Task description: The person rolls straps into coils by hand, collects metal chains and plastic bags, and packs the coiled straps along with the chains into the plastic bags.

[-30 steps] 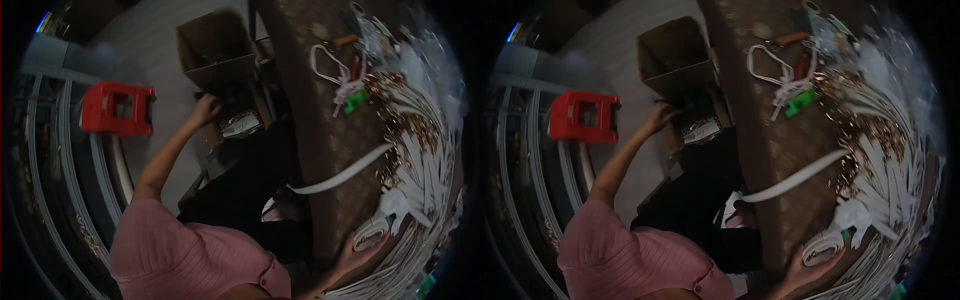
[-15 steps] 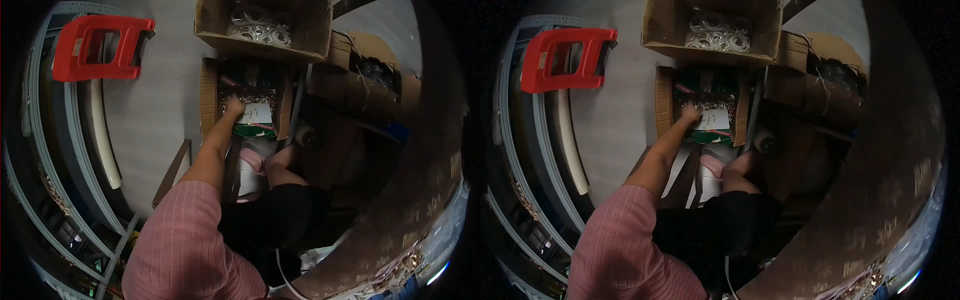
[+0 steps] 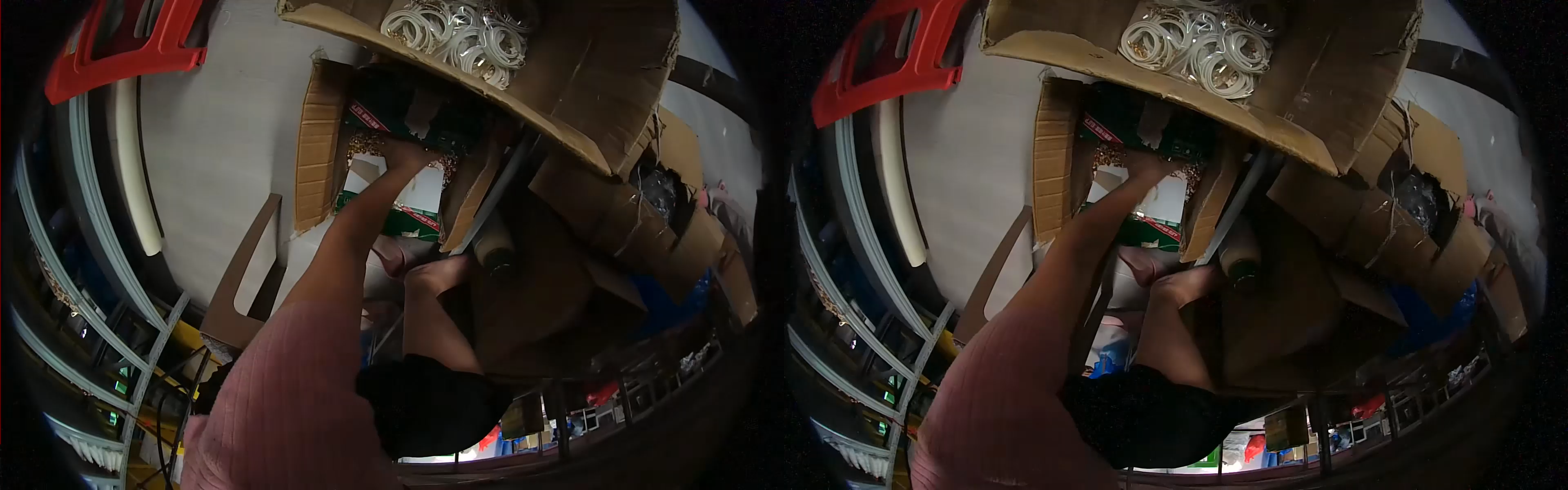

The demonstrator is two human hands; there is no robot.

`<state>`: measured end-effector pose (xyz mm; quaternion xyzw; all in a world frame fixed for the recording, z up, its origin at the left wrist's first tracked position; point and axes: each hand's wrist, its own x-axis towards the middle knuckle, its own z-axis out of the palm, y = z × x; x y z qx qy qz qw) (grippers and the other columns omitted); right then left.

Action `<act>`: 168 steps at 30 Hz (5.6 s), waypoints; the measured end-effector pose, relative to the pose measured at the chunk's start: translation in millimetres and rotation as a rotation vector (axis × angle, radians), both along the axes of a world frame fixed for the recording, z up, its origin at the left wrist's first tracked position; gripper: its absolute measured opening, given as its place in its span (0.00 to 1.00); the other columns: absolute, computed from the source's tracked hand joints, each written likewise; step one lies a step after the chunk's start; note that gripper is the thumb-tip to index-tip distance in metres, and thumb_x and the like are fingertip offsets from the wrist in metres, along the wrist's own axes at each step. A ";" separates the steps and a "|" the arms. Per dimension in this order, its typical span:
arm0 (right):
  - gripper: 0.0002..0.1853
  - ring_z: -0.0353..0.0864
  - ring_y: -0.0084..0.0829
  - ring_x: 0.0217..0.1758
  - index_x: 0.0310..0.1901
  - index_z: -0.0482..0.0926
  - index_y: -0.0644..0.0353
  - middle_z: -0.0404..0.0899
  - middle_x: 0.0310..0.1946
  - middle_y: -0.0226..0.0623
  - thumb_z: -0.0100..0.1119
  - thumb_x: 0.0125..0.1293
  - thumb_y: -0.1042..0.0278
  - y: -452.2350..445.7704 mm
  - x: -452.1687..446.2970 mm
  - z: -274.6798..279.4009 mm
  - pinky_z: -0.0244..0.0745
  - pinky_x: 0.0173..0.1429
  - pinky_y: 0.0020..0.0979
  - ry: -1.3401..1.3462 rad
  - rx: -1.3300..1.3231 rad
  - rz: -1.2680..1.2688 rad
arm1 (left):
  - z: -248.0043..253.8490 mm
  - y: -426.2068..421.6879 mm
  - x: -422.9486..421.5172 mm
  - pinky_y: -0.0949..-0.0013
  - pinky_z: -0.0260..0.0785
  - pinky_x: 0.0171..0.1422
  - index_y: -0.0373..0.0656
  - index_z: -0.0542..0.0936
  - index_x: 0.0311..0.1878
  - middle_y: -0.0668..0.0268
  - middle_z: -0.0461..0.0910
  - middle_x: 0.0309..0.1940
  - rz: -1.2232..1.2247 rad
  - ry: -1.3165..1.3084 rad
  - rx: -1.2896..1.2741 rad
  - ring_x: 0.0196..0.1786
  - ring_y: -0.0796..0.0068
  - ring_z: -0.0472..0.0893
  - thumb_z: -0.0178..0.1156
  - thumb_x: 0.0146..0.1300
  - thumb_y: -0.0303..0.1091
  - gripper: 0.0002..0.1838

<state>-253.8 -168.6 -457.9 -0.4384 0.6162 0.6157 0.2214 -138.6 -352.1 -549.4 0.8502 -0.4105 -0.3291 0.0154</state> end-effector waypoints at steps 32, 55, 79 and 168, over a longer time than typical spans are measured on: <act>0.44 0.56 0.52 0.65 0.65 0.50 0.67 0.52 0.63 0.59 0.50 0.58 0.39 240.0 -45.1 520.9 0.57 0.63 0.45 0.602 -1.657 -0.565 | 167.0 -17.8 85.3 0.65 0.75 0.34 0.38 0.72 0.40 0.64 0.75 0.30 0.395 1.355 0.218 0.31 0.69 0.78 0.60 0.45 0.20 0.16; 0.31 0.67 0.23 0.30 0.61 0.56 0.66 0.71 0.46 0.45 0.49 0.59 0.57 350.5 -40.5 515.5 0.63 0.34 0.24 0.042 -2.657 -0.914 | 431.6 -41.0 104.5 0.57 0.79 0.40 0.35 0.74 0.39 0.58 0.79 0.32 0.109 1.581 0.138 0.34 0.63 0.81 0.55 0.52 0.24 0.09; 0.26 0.67 0.26 0.26 0.54 0.64 0.57 0.74 0.40 0.45 0.42 0.61 0.46 404.5 -17.4 510.3 0.62 0.28 0.27 -1.190 -3.429 -1.300 | 763.6 287.1 -168.8 0.66 0.77 0.35 0.37 0.77 0.36 0.61 0.80 0.29 -1.089 1.506 0.511 0.30 0.70 0.81 0.61 0.46 0.23 0.11; 0.36 0.68 0.24 0.29 0.62 0.58 0.58 0.71 0.47 0.47 0.47 0.57 0.43 402.3 -19.2 503.3 0.61 0.30 0.25 -1.125 -3.274 -1.285 | 724.6 63.7 -292.6 0.61 0.73 0.43 0.30 0.63 0.51 0.56 0.73 0.40 -0.818 1.440 -0.556 0.44 0.61 0.76 0.68 0.45 0.38 0.34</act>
